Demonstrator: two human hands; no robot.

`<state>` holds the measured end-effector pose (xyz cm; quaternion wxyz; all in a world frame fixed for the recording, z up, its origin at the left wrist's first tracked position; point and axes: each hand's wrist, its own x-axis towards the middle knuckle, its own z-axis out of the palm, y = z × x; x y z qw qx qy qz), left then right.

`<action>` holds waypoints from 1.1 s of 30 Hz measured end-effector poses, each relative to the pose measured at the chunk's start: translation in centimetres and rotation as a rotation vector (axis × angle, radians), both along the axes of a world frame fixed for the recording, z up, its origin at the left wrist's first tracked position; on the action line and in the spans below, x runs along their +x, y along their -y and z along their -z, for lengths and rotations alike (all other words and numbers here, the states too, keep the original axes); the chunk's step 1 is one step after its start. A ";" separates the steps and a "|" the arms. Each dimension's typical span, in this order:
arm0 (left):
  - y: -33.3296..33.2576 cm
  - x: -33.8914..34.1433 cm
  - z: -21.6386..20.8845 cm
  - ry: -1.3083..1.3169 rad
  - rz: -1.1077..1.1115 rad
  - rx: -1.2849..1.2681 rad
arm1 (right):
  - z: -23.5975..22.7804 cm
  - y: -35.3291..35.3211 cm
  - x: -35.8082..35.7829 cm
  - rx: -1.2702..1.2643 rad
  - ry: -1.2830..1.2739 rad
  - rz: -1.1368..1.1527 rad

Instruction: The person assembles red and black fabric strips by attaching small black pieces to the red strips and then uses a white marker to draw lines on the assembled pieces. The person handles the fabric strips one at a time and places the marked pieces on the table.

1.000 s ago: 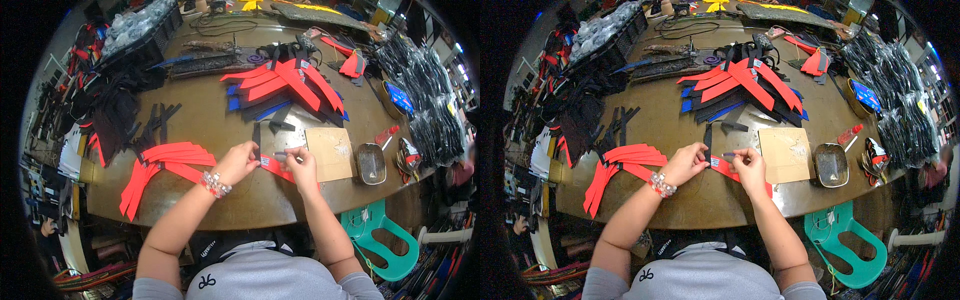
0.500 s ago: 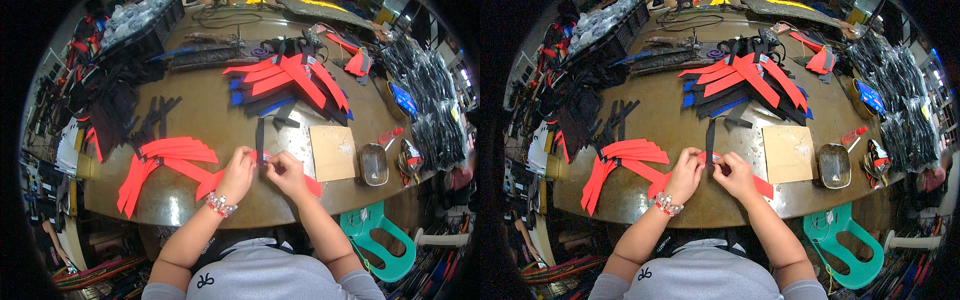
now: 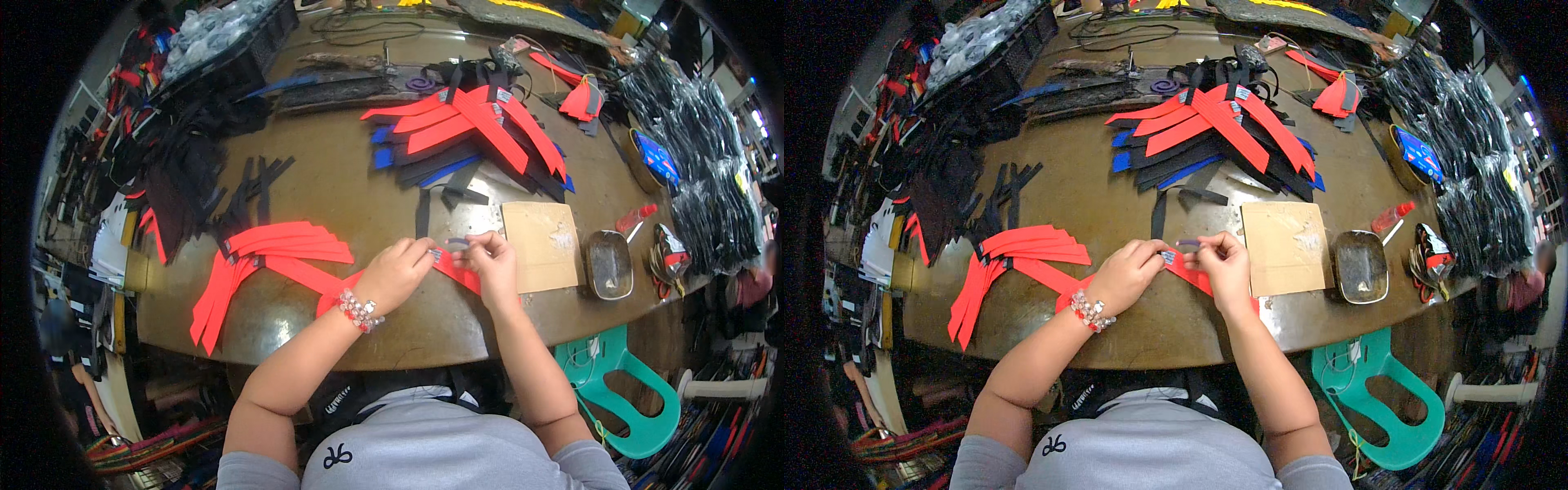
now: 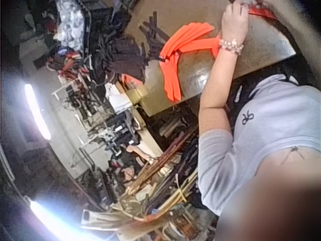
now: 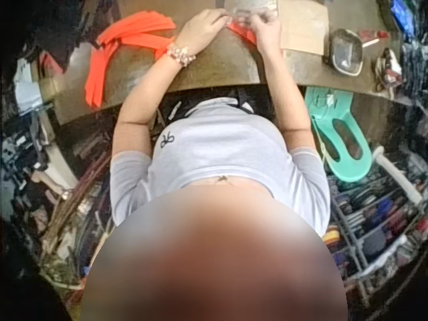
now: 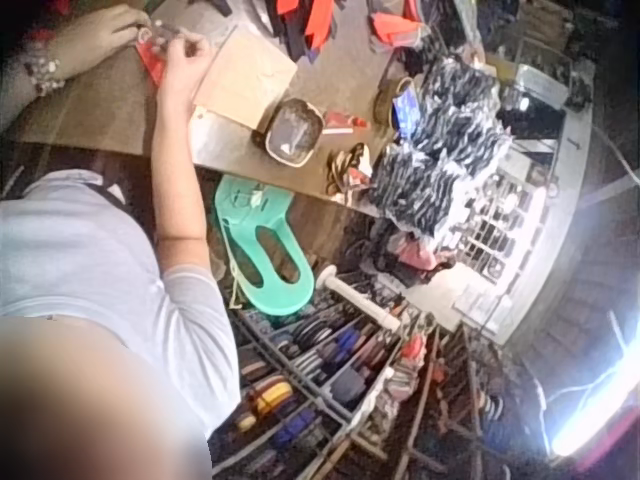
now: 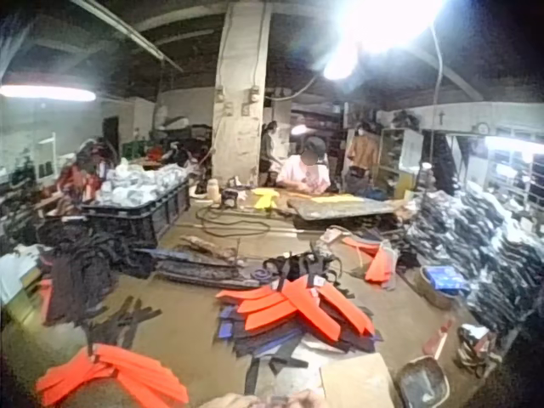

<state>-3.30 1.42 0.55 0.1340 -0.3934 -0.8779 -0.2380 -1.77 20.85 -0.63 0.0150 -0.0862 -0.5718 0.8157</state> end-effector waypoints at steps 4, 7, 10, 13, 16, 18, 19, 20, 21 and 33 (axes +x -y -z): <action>0.2 0.1 1.0 0.201 -0.086 0.249 | -0.1 1.3 1.7 0.675 -0.218 0.043; 0.5 0.0 1.3 0.305 -0.087 0.343 | -0.1 1.6 2.2 0.879 -0.375 0.028; 0.6 -0.2 1.3 0.346 -0.085 0.343 | 0.3 1.9 2.1 0.909 -0.403 0.018; 0.5 -0.2 1.1 0.379 -0.084 0.347 | 0.6 2.2 1.9 0.874 -0.349 0.023; 0.7 -0.1 1.0 0.450 -0.217 0.500 | 0.4 1.3 1.5 0.529 -0.194 0.108; 0.8 0.0 1.0 0.190 -0.342 0.199 | -0.3 0.0 1.0 0.240 -0.040 0.109; 0.9 0.2 1.0 0.042 -0.411 0.035 | -0.8 -0.7 0.8 0.220 0.078 0.103; 1.0 0.3 0.9 0.185 -0.430 -0.014 | -1.5 -1.1 0.8 0.302 -0.012 -0.034; 1.1 0.5 0.8 0.100 -0.391 0.066 | -2.2 -1.3 0.8 0.427 0.033 -0.092; 24.7 1.5 -1.9 0.051 -1.183 -0.003 | -17.1 -3.5 -19.4 1.303 -0.641 -0.246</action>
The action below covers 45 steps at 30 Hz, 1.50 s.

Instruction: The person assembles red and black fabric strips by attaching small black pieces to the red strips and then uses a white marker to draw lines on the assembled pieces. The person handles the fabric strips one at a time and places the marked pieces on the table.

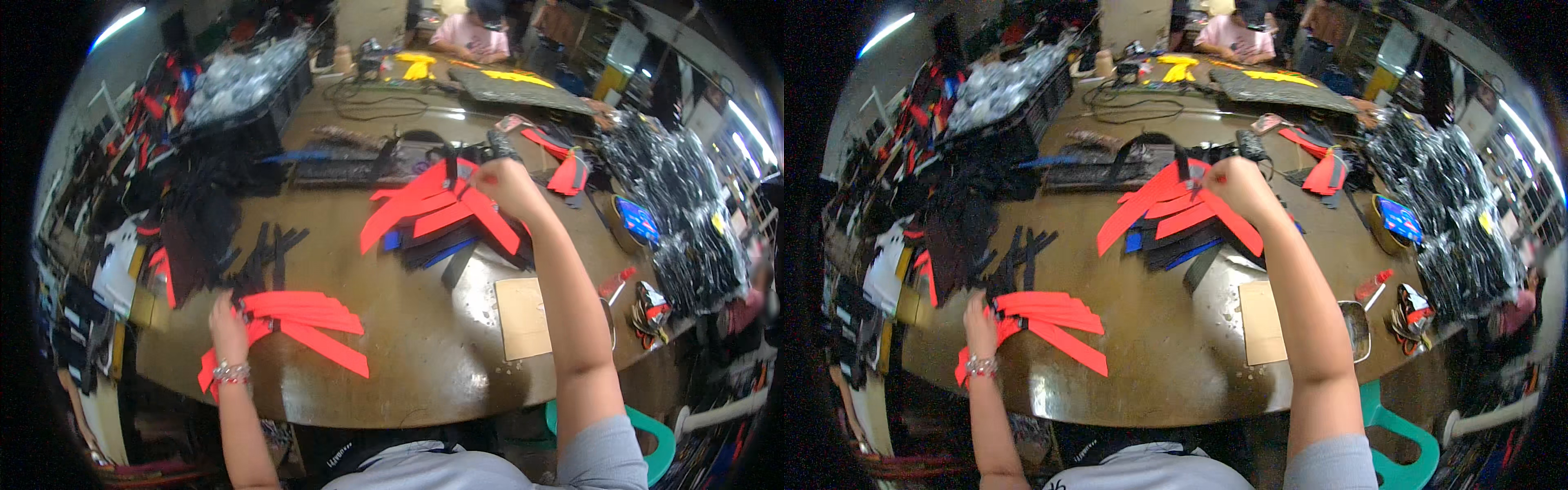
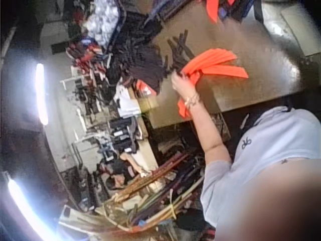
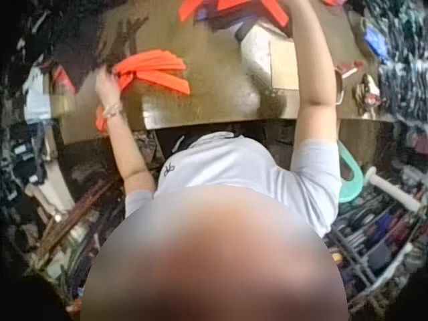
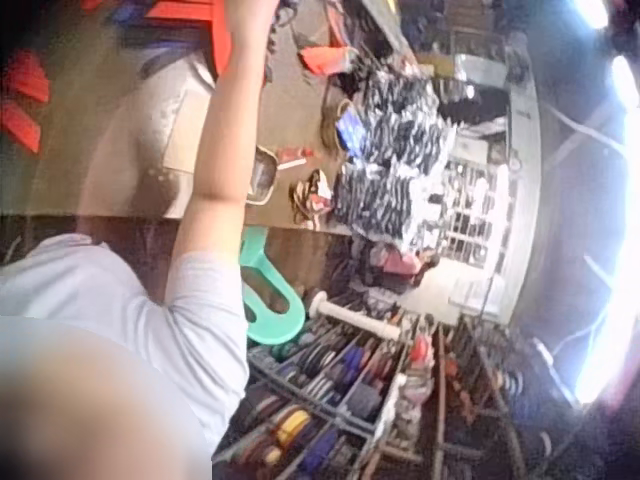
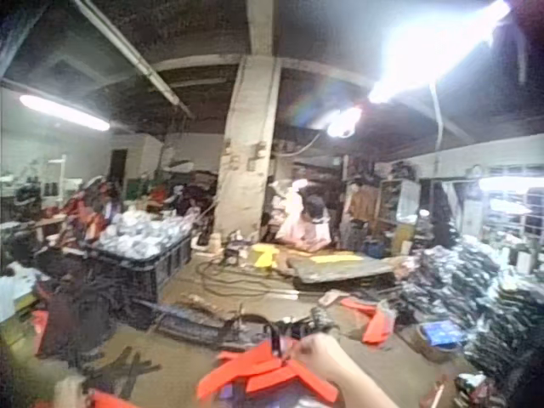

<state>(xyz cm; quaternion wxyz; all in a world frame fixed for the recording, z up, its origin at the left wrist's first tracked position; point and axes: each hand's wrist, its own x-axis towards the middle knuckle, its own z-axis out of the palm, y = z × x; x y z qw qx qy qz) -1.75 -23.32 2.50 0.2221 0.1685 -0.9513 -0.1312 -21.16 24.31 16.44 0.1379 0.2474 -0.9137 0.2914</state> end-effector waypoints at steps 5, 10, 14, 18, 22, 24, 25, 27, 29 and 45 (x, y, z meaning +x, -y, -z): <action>8.1 2.1 5.0 -0.023 0.138 0.451 | 1.4 -5.2 -2.1 0.373 0.004 0.648; 3.6 0.1 -0.1 -0.147 0.191 0.516 | 1.8 -16.6 12.7 0.003 0.098 0.737; -5.8 -2.8 -5.1 -0.210 0.699 0.943 | 3.0 -26.8 21.5 -0.063 0.381 0.864; -14.9 -4.7 -6.4 -0.076 0.937 1.267 | 8.3 -31.6 24.6 -0.933 0.528 0.662; -21.1 -2.6 -3.6 0.338 0.764 1.138 | 11.9 -33.3 25.8 -0.882 0.362 0.707; -22.6 -0.6 -1.3 0.307 0.756 0.555 | 11.4 -33.0 25.9 -0.790 0.507 0.761; -22.8 0.0 -0.3 0.168 0.812 0.168 | 11.0 -32.1 25.7 -0.188 0.450 0.951; -22.6 0.4 1.5 0.016 0.788 0.206 | 9.3 -29.0 25.1 -0.374 0.262 0.869; -22.0 0.3 2.6 -0.031 0.742 0.478 | 8.0 -23.4 24.0 -0.893 0.148 0.575; -23.7 -1.5 2.3 0.038 0.699 0.332 | 18.2 7.4 19.5 -0.855 0.380 0.352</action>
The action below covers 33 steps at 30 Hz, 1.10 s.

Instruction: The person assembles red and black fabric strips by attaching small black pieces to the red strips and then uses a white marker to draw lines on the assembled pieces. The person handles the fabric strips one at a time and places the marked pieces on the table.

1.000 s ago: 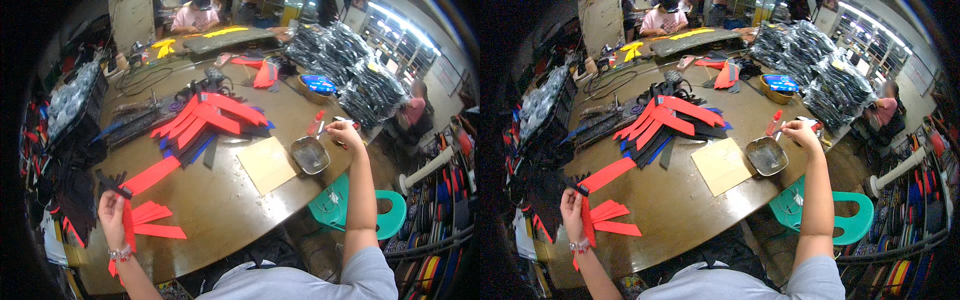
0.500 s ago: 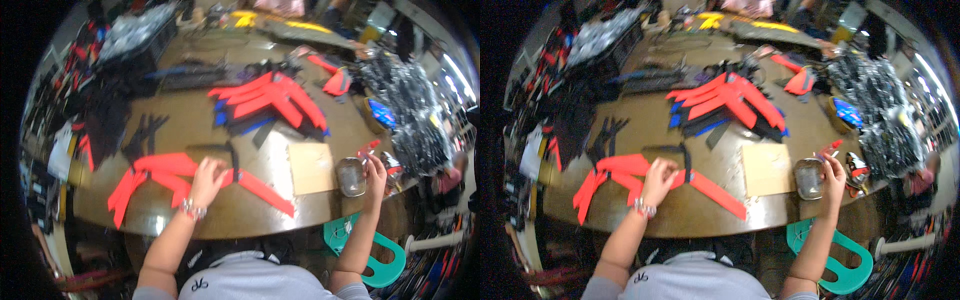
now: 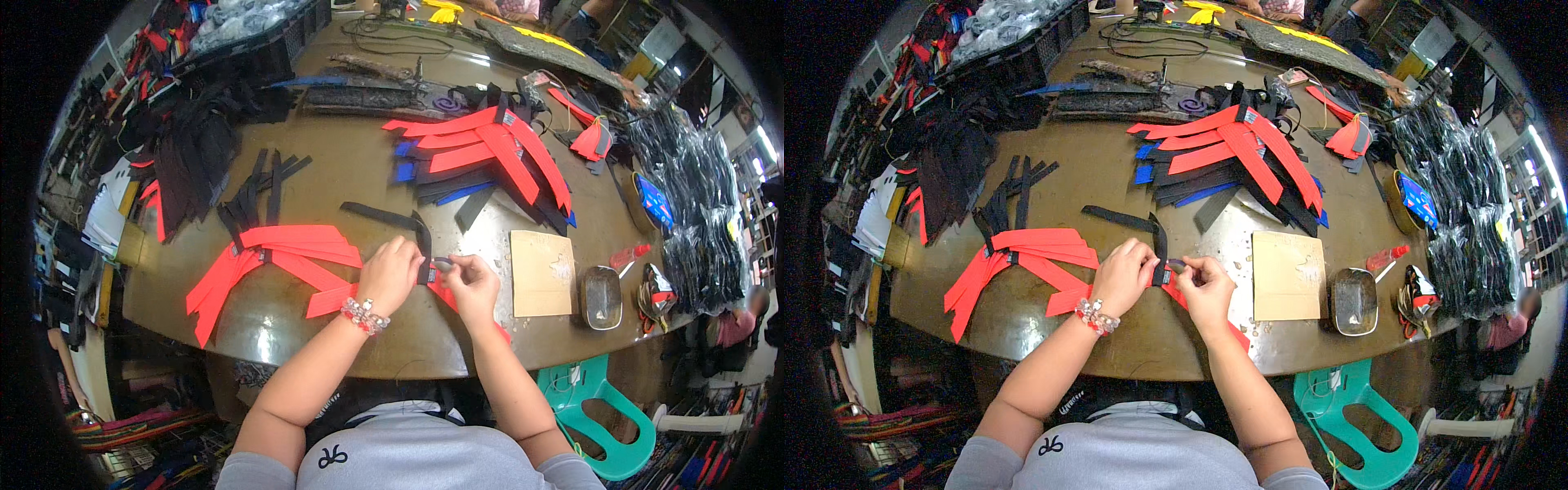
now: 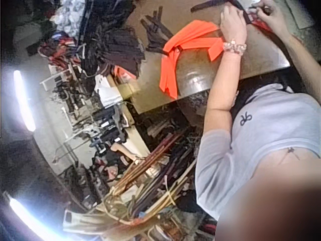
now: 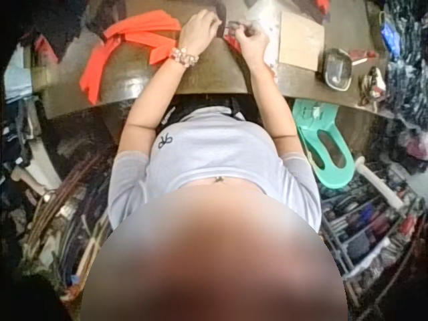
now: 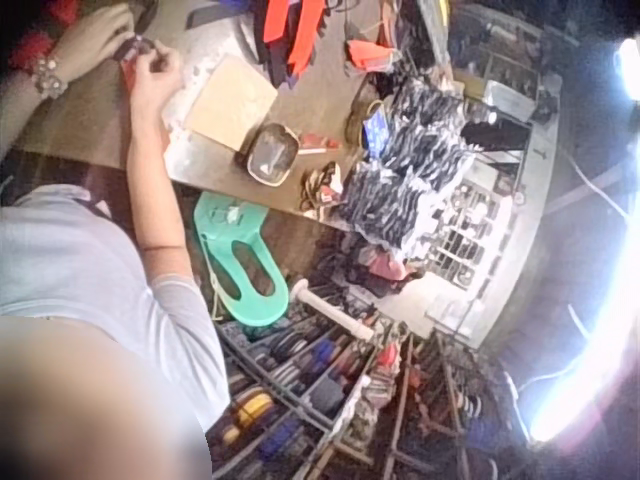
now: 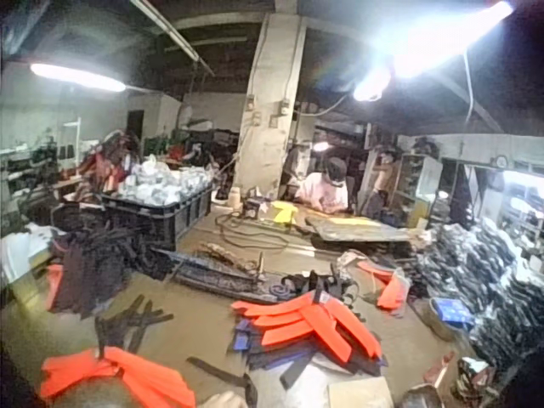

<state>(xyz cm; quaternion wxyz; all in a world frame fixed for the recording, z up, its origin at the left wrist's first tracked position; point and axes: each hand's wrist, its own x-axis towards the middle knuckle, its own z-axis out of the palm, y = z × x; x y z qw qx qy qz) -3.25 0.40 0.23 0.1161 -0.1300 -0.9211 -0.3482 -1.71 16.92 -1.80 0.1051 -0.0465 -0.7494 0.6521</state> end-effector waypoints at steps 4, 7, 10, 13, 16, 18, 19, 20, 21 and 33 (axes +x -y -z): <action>0.1 -0.3 0.8 0.051 -0.018 0.062 | -0.1 0.3 0.0 0.270 -0.037 -0.022; 0.2 -0.2 0.1 0.096 -0.018 0.086 | -0.3 0.8 0.0 0.309 -0.082 -0.030; 1.0 -0.1 -1.2 0.169 0.052 0.167 | -0.6 0.8 -0.2 0.365 -0.104 -0.068; 3.0 0.3 -2.2 0.207 0.303 0.270 | -1.1 0.1 -0.7 -0.135 0.109 -0.023; 3.5 1.5 -1.7 0.075 0.387 0.093 | -1.5 -1.0 -1.0 -0.317 0.157 -0.056; 3.1 2.2 -0.9 -0.022 0.313 -0.042 | -1.6 -1.3 -0.6 -0.402 0.124 -0.080; 2.9 2.3 -0.5 -0.091 0.285 -0.105 | -1.6 -1.2 -0.3 -0.301 0.156 -0.096; 2.6 2.4 -0.2 -0.107 0.289 -0.133 | -1.5 -1.0 0.1 -0.224 0.123 -0.134; 2.3 2.4 0.0 -0.138 0.278 -0.143 | -1.5 -0.7 0.7 -0.138 0.144 -0.153; 1.9 1.9 1.2 -0.152 0.215 0.002 | -1.6 0.8 2.3 0.396 -0.182 -0.142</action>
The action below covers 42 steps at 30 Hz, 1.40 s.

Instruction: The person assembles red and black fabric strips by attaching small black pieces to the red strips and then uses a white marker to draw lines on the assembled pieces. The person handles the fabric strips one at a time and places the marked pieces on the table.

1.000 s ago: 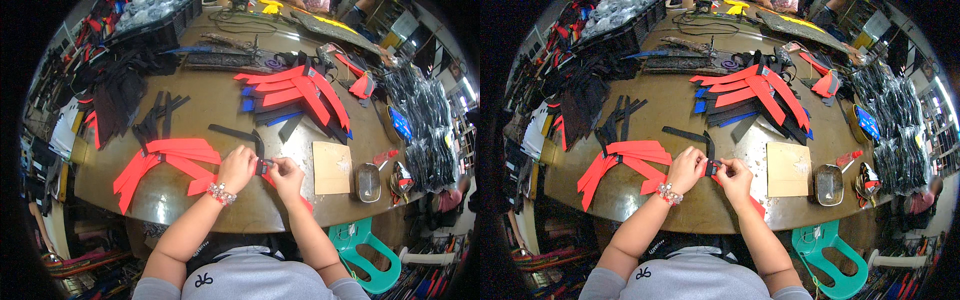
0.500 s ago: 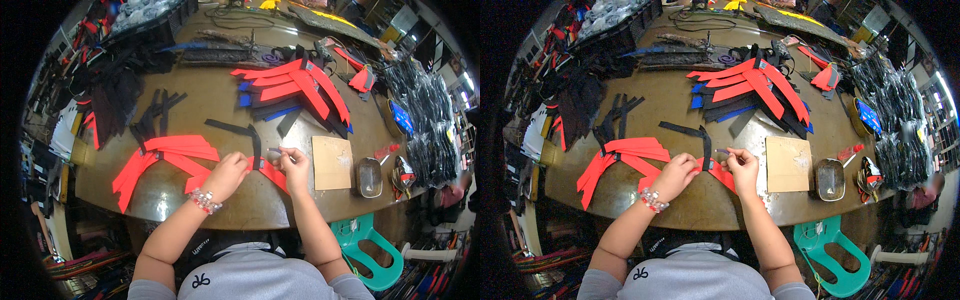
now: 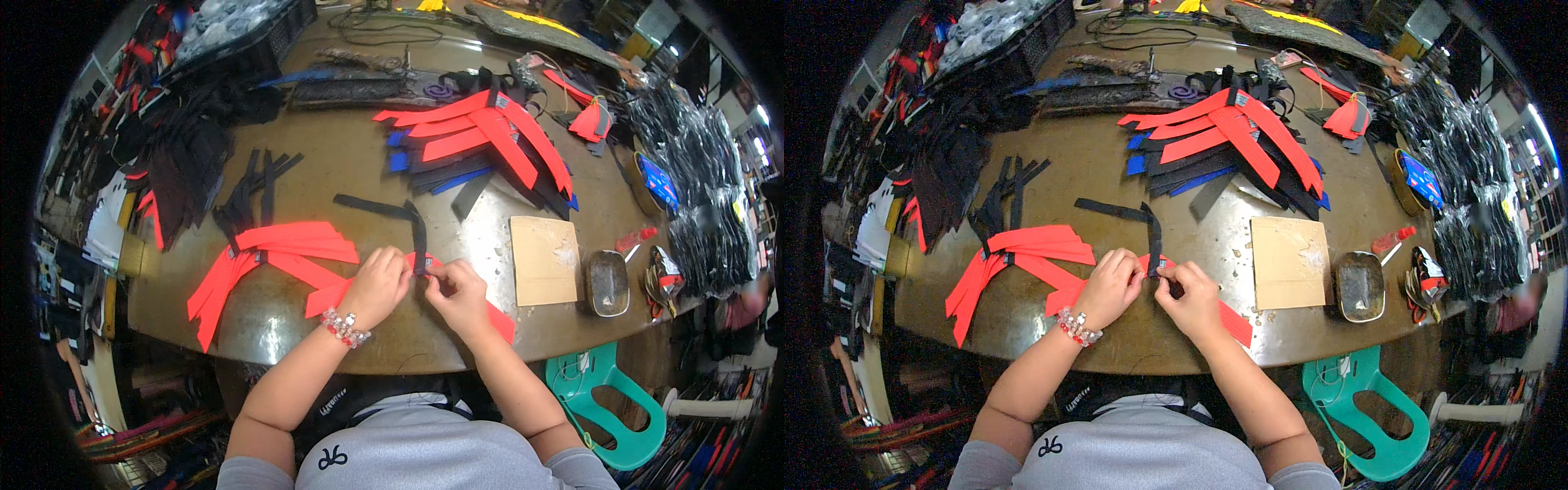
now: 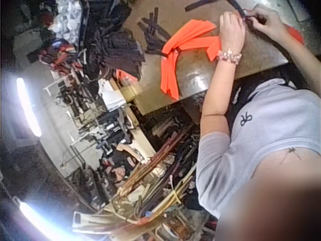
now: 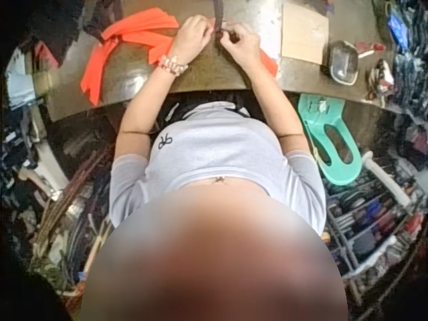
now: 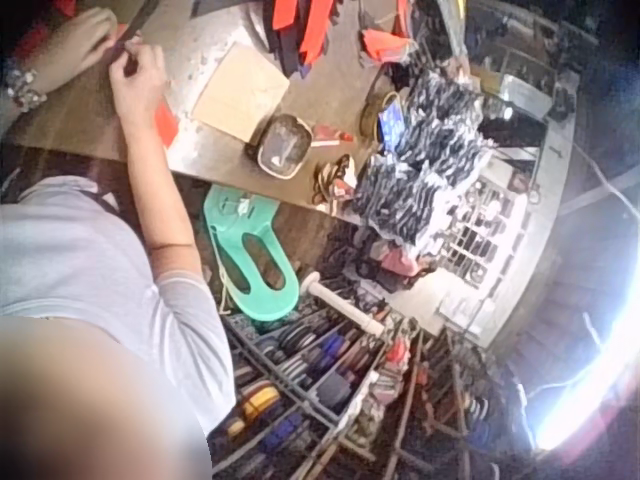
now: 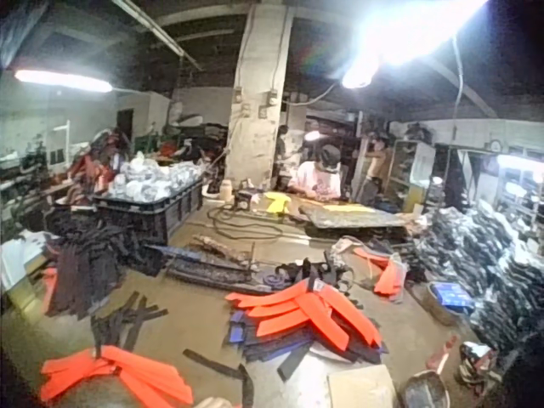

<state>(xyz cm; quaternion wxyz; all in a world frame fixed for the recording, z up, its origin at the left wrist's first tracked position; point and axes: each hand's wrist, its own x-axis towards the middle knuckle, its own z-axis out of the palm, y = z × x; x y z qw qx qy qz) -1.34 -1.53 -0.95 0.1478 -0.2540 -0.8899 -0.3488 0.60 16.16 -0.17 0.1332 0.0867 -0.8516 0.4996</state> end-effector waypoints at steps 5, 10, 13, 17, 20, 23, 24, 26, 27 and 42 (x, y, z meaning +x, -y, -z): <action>-0.1 -0.3 -2.2 0.126 0.079 -0.037 | -3.2 -7.3 -1.3 -0.770 0.314 0.201; -2.3 -1.8 -4.3 0.058 0.402 -0.264 | -8.3 -26.4 3.3 -0.252 0.222 0.545; -3.7 -3.5 -4.8 0.087 0.495 -0.405 | -7.3 -32.8 6.2 -0.648 0.176 0.564; -4.0 -5.2 -6.9 0.105 0.567 -0.260 | -4.7 -35.9 7.6 -0.129 0.240 0.627; -2.6 -5.3 -8.8 0.056 0.300 0.313 | -3.9 -37.0 8.1 -0.397 0.168 0.753; -0.3 -5.4 -8.6 0.056 0.522 0.313 | -3.1 -38.1 8.7 -0.372 0.135 0.700; 0.3 -5.3 -7.8 0.219 0.602 0.199 | -2.7 -38.4 9.1 -0.701 0.136 0.610; 1.0 -5.4 -6.0 0.239 0.703 -0.132 | -1.9 -38.8 9.5 -0.405 0.292 0.617; 1.6 -5.6 -5.2 0.212 0.739 -0.147 | -1.6 -38.9 9.4 -0.187 0.291 0.680; -5.2 -2.0 -1.6 0.057 -0.029 -0.179 | -1.4 -3.4 -0.3 -0.630 0.261 0.235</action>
